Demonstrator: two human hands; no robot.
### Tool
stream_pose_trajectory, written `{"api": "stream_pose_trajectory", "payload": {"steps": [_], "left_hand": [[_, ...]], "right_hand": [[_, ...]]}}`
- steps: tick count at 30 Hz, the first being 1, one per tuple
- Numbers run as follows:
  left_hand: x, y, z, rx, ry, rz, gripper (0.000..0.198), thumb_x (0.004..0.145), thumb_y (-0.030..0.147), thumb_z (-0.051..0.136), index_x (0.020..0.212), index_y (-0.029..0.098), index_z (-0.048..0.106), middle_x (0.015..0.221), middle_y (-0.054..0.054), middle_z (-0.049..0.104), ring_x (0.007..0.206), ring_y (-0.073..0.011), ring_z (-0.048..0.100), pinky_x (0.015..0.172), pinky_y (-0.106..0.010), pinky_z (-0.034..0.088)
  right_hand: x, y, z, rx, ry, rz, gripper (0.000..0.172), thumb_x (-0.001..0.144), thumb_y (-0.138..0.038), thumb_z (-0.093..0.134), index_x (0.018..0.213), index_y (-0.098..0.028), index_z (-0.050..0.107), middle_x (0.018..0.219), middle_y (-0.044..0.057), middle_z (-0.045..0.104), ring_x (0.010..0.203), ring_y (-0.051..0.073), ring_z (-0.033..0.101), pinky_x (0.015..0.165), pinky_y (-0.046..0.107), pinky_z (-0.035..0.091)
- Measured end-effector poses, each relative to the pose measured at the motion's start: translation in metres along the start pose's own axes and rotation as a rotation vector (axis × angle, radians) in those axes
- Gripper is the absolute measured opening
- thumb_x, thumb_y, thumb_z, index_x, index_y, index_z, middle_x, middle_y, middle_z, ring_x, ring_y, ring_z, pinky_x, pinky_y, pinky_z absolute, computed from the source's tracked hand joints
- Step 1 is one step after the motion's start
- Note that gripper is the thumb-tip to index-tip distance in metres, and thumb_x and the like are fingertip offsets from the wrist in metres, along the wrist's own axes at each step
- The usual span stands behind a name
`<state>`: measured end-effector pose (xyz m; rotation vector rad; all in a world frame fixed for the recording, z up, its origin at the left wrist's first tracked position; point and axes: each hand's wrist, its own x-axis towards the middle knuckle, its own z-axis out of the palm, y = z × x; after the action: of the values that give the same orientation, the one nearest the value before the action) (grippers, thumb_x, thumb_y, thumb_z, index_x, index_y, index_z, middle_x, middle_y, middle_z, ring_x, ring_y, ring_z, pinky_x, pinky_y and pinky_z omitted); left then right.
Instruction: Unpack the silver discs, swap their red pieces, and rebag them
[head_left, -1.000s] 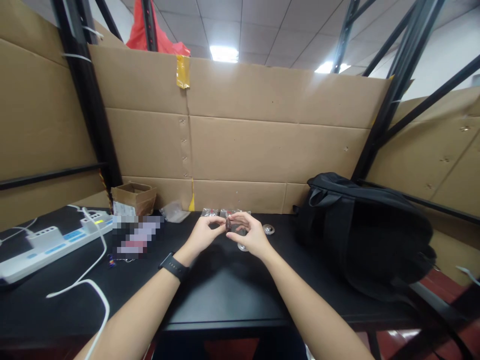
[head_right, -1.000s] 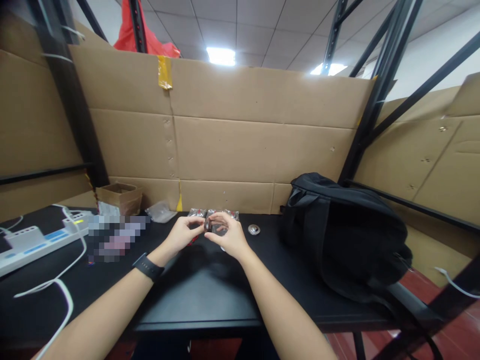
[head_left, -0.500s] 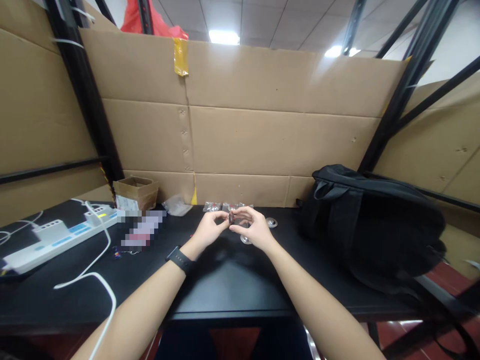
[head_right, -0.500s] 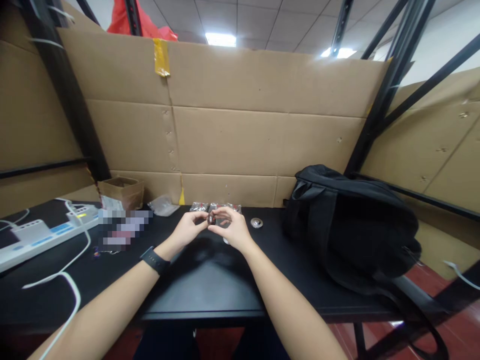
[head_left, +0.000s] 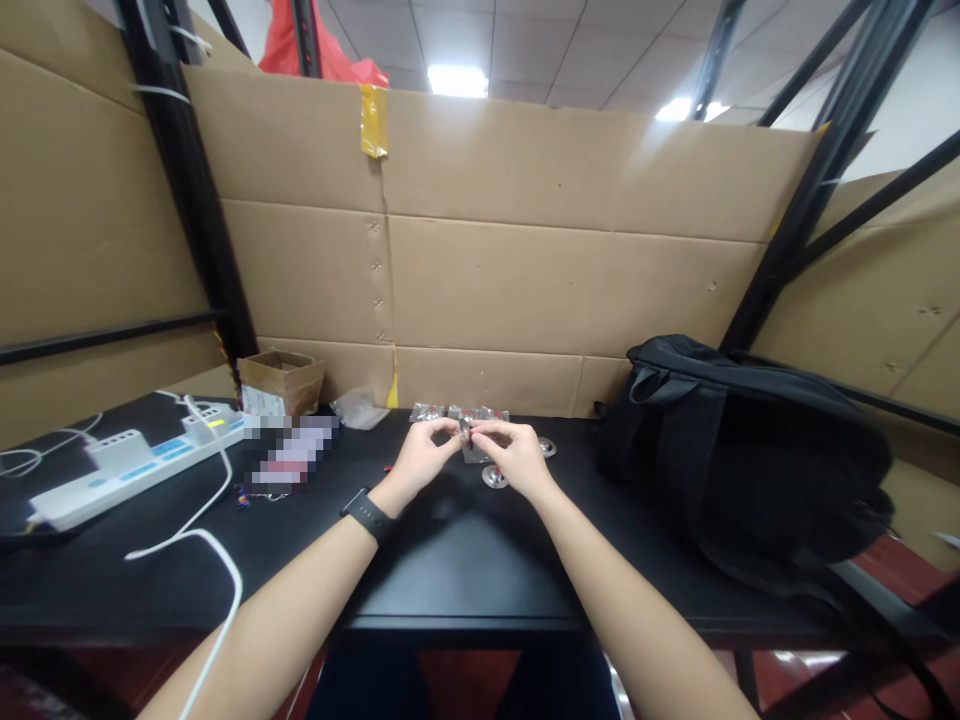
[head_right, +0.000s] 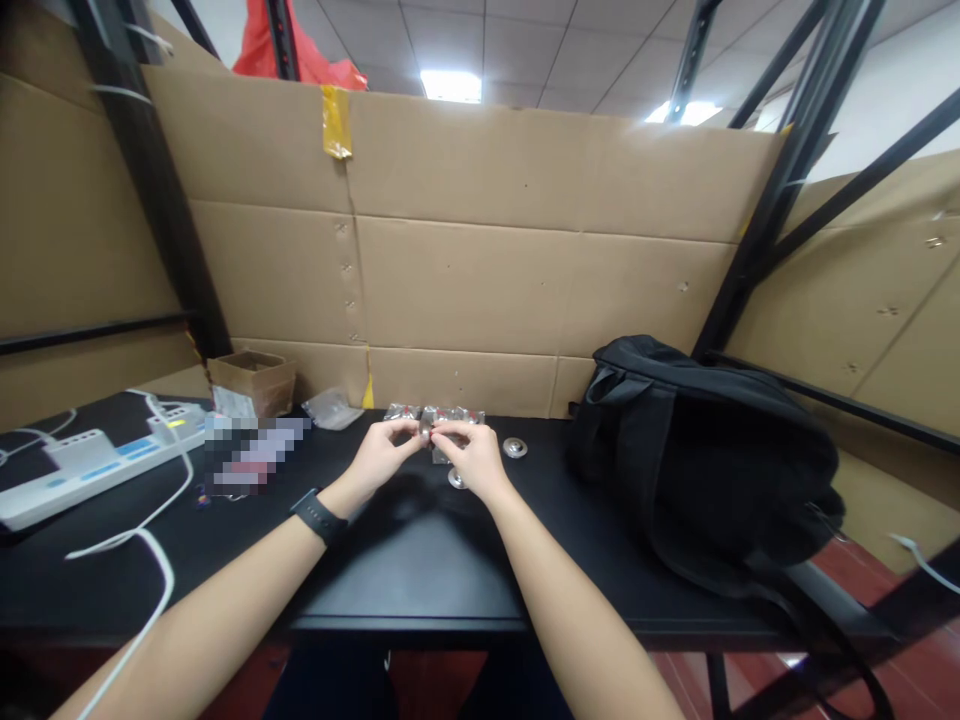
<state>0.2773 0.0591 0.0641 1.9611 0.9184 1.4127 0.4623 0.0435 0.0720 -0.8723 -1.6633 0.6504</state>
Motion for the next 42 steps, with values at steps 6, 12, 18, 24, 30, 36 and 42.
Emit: {"api": "stream_pose_trajectory", "payload": {"steps": [6, 12, 18, 24, 30, 36, 42], "left_hand": [[-0.003, 0.004, -0.001, 0.329, 0.039, 0.064, 0.012, 0.086, 0.029, 0.064, 0.09, 0.022, 0.072, 0.098, -0.003, 0.076, 0.095, -0.0222, 0.069, 0.089, -0.034, 0.047], [-0.007, 0.014, 0.002, 0.512, 0.023, 0.071, 0.009, 0.087, 0.025, 0.062, 0.088, 0.023, 0.07, 0.101, -0.003, 0.075, 0.099, -0.0223, 0.067, 0.092, -0.037, 0.039], [-0.006, 0.013, -0.001, 0.465, -0.007, 0.097, 0.01, 0.087, 0.029, 0.063, 0.086, 0.024, 0.071, 0.097, -0.002, 0.075, 0.097, -0.0223, 0.067, 0.093, -0.038, 0.04], [-0.002, 0.0, -0.001, 0.117, -0.069, 0.036, 0.027, 0.095, 0.039, 0.05, 0.109, 0.023, 0.067, 0.114, -0.006, 0.071, 0.104, -0.0215, 0.066, 0.094, -0.035, 0.049], [-0.002, 0.003, -0.003, 0.07, -0.233, 0.026, 0.03, 0.089, 0.039, 0.06, 0.113, 0.023, 0.068, 0.116, -0.007, 0.071, 0.108, -0.0235, 0.065, 0.1, -0.037, 0.048], [-0.002, 0.0, -0.004, 0.16, -0.29, 0.035, 0.022, 0.083, 0.024, 0.064, 0.103, 0.023, 0.074, 0.107, -0.005, 0.074, 0.101, -0.0218, 0.067, 0.095, -0.035, 0.05], [-0.005, 0.005, -0.005, 0.236, -0.304, 0.1, 0.016, 0.085, 0.027, 0.062, 0.089, 0.025, 0.078, 0.104, -0.004, 0.074, 0.1, -0.0199, 0.067, 0.095, -0.031, 0.049]], "right_hand": [[0.001, 0.001, 0.0, -0.276, 0.016, -0.077, 0.011, 0.083, -0.029, 0.07, 0.087, -0.024, 0.079, 0.106, 0.006, 0.077, 0.095, 0.025, 0.073, 0.08, 0.035, 0.058], [0.0, -0.002, 0.001, -0.484, -0.01, -0.161, 0.013, 0.086, -0.021, 0.065, 0.084, -0.023, 0.077, 0.109, 0.006, 0.076, 0.101, 0.023, 0.071, 0.092, 0.037, 0.052], [-0.002, 0.0, 0.001, -0.568, -0.053, -0.226, 0.012, 0.09, -0.022, 0.058, 0.088, -0.022, 0.07, 0.111, 0.006, 0.07, 0.107, 0.022, 0.063, 0.097, 0.038, 0.048], [-0.004, -0.001, -0.003, -0.574, -0.094, -0.256, 0.007, 0.086, -0.02, 0.059, 0.083, -0.022, 0.065, 0.113, 0.007, 0.063, 0.111, 0.022, 0.057, 0.097, 0.037, 0.047], [-0.003, 0.003, -0.01, -0.582, -0.168, -0.291, 0.005, 0.084, -0.022, 0.061, 0.081, -0.021, 0.065, 0.117, 0.008, 0.059, 0.112, 0.022, 0.056, 0.097, 0.037, 0.047], [-0.002, 0.003, -0.015, -0.575, -0.203, -0.276, 0.005, 0.083, -0.019, 0.063, 0.079, -0.021, 0.065, 0.119, 0.008, 0.059, 0.113, 0.023, 0.055, 0.097, 0.038, 0.047], [-0.003, -0.001, -0.015, -0.522, -0.23, -0.29, 0.005, 0.084, -0.02, 0.062, 0.08, -0.021, 0.065, 0.123, 0.008, 0.058, 0.117, 0.022, 0.055, 0.101, 0.038, 0.044]]}}
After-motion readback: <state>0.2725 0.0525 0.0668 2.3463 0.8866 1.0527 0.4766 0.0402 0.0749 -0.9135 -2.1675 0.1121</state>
